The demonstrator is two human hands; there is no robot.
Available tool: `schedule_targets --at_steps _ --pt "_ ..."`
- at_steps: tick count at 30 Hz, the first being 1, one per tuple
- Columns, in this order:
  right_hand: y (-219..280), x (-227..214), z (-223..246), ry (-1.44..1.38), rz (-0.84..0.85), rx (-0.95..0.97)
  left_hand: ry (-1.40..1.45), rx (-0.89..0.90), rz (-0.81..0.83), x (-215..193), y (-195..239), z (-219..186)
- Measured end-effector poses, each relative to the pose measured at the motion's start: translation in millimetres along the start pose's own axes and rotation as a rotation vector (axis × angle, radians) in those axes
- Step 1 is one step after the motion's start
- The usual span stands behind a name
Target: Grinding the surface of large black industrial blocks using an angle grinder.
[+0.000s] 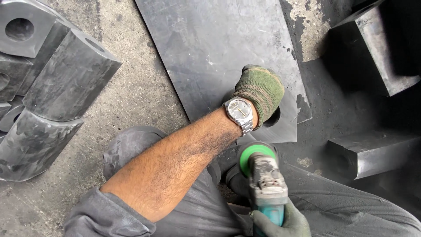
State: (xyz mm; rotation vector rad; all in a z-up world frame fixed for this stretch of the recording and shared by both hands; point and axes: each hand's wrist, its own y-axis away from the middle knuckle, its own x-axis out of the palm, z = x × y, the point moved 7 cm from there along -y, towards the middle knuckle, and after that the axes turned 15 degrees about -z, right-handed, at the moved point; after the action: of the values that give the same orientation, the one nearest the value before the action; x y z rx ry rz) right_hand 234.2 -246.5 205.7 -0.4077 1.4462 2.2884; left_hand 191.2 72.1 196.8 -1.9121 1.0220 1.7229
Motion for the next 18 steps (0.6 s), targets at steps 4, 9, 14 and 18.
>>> schedule_targets --at_steps 4,9,14,18 --pt "3 -1 1 0.089 -0.041 0.121 0.020 0.034 0.116 -8 5 -2" --pt "-1 -2 -8 0.120 -0.017 0.049 0.007 0.029 0.114 -7 3 -1" --pt "-3 -6 -19 -0.040 -0.050 0.035 0.026 0.037 0.130 -7 3 -3" --pt "2 7 -12 0.106 0.080 0.061 0.010 0.041 0.138 -8 3 -1"
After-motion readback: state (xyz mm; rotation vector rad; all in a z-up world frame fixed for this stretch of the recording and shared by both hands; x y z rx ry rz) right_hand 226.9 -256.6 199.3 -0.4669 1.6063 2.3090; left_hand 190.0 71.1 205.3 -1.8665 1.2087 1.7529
